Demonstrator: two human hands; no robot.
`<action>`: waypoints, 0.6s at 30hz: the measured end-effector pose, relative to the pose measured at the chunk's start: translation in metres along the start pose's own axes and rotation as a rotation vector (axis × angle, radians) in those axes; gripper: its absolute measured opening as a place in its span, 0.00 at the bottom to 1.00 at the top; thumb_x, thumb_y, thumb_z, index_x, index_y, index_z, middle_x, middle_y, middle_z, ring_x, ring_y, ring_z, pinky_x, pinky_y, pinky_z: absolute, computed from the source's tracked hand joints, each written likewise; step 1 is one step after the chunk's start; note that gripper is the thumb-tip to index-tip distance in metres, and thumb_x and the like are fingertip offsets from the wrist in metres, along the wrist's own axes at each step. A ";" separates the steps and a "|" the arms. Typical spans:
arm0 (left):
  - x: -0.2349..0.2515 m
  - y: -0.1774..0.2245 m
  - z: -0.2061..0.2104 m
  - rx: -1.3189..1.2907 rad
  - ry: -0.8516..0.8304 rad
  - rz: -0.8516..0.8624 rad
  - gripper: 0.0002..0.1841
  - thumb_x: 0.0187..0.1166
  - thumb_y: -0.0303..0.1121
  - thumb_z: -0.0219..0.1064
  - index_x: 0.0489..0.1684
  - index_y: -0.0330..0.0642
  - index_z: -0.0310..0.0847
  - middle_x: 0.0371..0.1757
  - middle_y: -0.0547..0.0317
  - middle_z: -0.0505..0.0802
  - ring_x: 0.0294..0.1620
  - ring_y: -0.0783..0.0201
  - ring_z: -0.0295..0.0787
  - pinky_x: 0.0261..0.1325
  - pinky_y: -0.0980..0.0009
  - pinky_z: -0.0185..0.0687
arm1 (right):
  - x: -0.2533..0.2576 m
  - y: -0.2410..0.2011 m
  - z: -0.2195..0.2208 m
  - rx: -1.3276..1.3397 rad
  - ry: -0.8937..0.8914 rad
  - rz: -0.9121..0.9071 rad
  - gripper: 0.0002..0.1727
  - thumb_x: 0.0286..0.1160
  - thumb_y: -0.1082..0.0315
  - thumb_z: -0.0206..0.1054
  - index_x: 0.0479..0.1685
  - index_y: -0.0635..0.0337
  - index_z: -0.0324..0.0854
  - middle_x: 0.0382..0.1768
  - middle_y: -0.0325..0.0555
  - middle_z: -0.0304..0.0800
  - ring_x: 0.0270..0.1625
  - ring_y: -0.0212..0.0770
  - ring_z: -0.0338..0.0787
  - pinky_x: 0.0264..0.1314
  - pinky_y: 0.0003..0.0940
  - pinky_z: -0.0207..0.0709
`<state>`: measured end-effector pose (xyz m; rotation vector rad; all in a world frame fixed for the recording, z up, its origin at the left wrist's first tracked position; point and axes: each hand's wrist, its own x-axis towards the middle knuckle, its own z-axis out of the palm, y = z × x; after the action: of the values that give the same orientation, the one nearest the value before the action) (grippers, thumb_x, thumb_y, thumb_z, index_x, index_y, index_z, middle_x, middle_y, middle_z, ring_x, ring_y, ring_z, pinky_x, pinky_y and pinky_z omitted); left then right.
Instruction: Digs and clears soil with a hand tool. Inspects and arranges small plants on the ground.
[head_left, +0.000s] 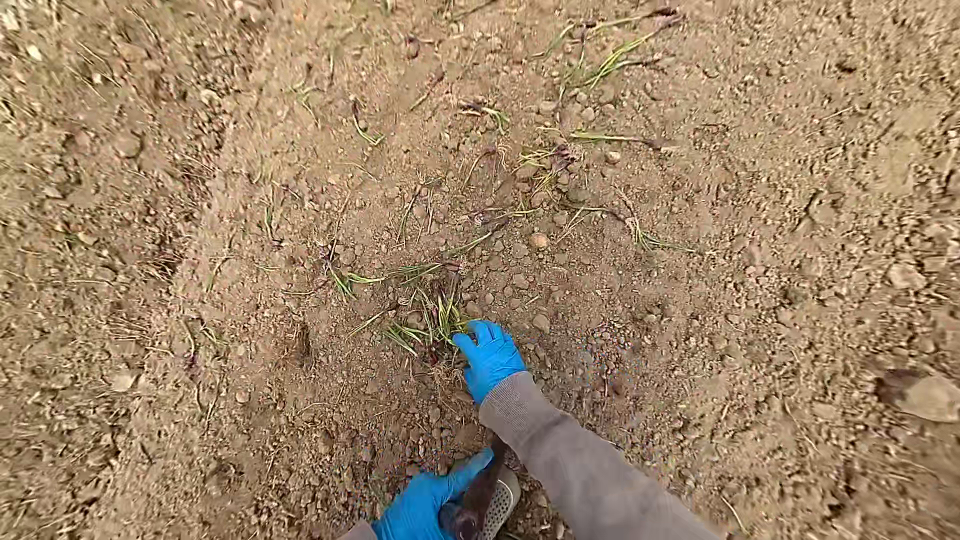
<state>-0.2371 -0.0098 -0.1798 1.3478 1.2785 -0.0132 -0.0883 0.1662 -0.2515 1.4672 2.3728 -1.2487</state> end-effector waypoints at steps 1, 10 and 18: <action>0.001 -0.001 0.000 0.007 -0.012 0.002 0.38 0.76 0.41 0.72 0.91 0.60 0.63 0.46 0.46 0.96 0.44 0.49 0.95 0.53 0.42 0.87 | 0.022 -0.017 0.001 -0.087 -0.120 -0.036 0.48 0.65 0.63 0.82 0.91 0.34 0.65 0.95 0.55 0.51 0.95 0.67 0.49 0.86 0.74 0.55; 0.003 0.002 -0.026 0.054 -0.224 -0.040 0.42 0.74 0.43 0.73 0.93 0.64 0.58 0.53 0.35 0.94 0.54 0.37 0.91 0.62 0.35 0.79 | 0.036 -0.050 -0.016 -0.037 -0.421 0.113 0.27 0.79 0.76 0.65 0.80 0.56 0.76 0.85 0.59 0.69 0.79 0.64 0.79 0.73 0.65 0.77; 0.007 -0.013 -0.025 0.046 -0.286 0.016 0.48 0.74 0.43 0.75 0.95 0.76 0.48 0.46 0.34 0.93 0.48 0.33 0.91 0.55 0.31 0.80 | -0.020 0.027 -0.149 -0.151 0.375 -0.044 0.13 0.67 0.81 0.74 0.51 0.67 0.89 0.68 0.66 0.86 0.58 0.71 0.92 0.51 0.72 0.84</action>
<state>-0.2594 0.0080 -0.1865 1.3417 1.0311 -0.2179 -0.0079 0.2579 -0.1598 1.7351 2.6708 -0.8368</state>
